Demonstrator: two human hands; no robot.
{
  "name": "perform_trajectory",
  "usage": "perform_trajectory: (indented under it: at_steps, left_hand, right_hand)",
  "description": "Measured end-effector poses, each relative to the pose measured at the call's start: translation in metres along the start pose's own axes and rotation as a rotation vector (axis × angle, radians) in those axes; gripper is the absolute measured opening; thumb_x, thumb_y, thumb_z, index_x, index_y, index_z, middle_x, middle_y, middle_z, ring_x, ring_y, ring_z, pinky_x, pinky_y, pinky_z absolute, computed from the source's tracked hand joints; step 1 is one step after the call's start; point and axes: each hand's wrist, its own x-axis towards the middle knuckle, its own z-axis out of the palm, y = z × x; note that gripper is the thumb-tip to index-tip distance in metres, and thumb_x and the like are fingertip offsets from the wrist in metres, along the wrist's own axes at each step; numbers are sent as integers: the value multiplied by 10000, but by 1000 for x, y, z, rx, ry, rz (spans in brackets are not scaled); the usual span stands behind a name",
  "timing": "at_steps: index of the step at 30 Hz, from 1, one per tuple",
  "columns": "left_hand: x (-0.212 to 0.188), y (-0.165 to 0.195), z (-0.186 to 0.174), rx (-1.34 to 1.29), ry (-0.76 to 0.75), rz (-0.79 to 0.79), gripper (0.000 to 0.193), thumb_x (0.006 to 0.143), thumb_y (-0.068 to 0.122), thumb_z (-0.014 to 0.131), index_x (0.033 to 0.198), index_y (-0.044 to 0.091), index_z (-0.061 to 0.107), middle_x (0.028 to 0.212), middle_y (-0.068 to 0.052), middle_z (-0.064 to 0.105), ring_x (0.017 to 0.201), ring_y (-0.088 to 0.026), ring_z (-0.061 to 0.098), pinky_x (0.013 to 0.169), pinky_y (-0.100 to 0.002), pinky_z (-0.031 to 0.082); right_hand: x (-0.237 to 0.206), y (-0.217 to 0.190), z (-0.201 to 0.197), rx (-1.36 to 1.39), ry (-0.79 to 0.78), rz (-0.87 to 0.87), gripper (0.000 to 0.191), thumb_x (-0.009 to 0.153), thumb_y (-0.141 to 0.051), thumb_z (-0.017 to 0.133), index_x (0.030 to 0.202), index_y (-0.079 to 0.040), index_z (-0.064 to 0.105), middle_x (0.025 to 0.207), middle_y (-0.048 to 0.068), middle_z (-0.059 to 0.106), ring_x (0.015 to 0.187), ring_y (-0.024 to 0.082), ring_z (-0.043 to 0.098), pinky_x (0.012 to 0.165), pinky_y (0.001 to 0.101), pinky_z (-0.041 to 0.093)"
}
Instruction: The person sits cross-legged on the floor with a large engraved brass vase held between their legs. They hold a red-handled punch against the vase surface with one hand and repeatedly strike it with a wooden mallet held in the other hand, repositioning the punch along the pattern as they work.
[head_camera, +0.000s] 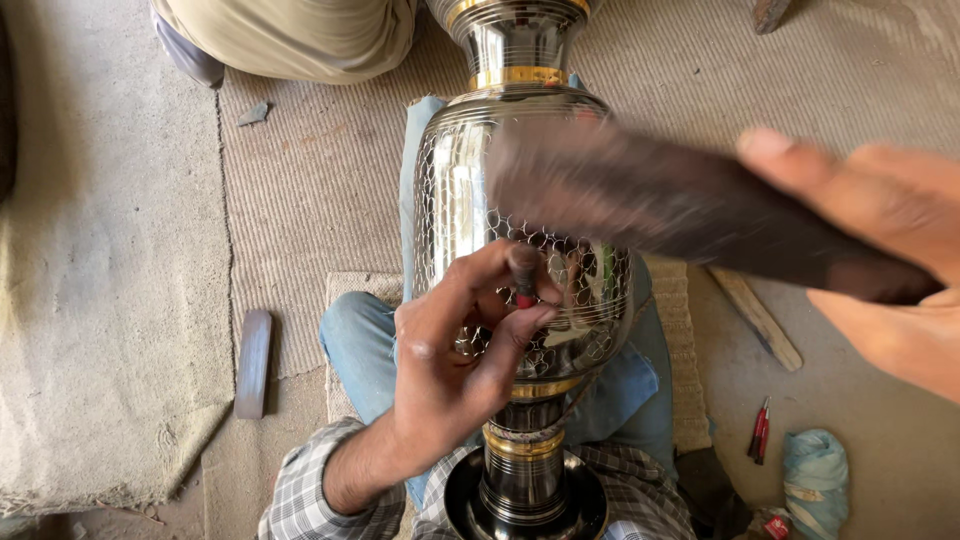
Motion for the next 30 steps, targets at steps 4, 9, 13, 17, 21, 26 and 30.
perform_trajectory:
  at_steps: [4,9,13,17,21,26,30]
  left_hand:
    - [-2,-7,1,-69,33,-51,412,939,-71,735,1318,-23,583,1087,-125,777,746,-92,664,652,-223,614]
    - [-14,-16,-1,-324,169,43,333,1021,-45,710,1299,17,537,1131,-104,725,980,-138,758,816,-285,703]
    - [-26,-19,-5,-136,59,146,296,1016,-52,731,1286,15,633,1121,-142,745,999,-202,781,870,-321,725]
    - [-33,-20,-7,43,-28,149,390,987,-17,769,1342,25,615,1070,-98,779,961,-158,808,843,-280,717]
    - [-40,-14,1,62,-121,104,479,938,-7,792,1360,4,566,1092,-96,775,915,-125,793,770,-248,672]
    - [-45,-13,6,205,-167,279,494,936,-37,806,1372,11,578,1163,-91,753,919,-129,791,743,-235,663]
    - [-48,-22,2,219,-207,376,455,987,-69,770,1377,26,556,1225,-88,730,953,-128,792,768,-227,685]
  right_hand:
    - [20,-19,-14,-104,-158,63,914,730,74,716,1536,-268,454,760,2,652,547,118,584,521,297,477]
    - [-26,-17,39,2,303,74,864,679,-18,785,1494,-48,501,911,127,690,780,179,697,684,303,571]
    - [-74,-25,150,501,531,273,286,813,8,818,1039,-129,709,859,53,744,692,145,725,727,311,598]
    - [-98,-44,257,937,882,239,768,911,8,781,1477,-112,277,982,69,676,826,146,688,766,304,604]
    - [-115,-49,319,1036,963,161,1003,1001,-10,716,1631,-64,-63,1094,83,665,951,165,714,873,326,631]
    - [-146,-49,317,855,821,409,734,906,-4,768,1453,19,279,931,97,689,791,163,696,781,301,565]
    - [-162,-64,266,726,802,521,402,876,-9,818,1140,4,515,851,93,694,703,152,705,667,279,585]
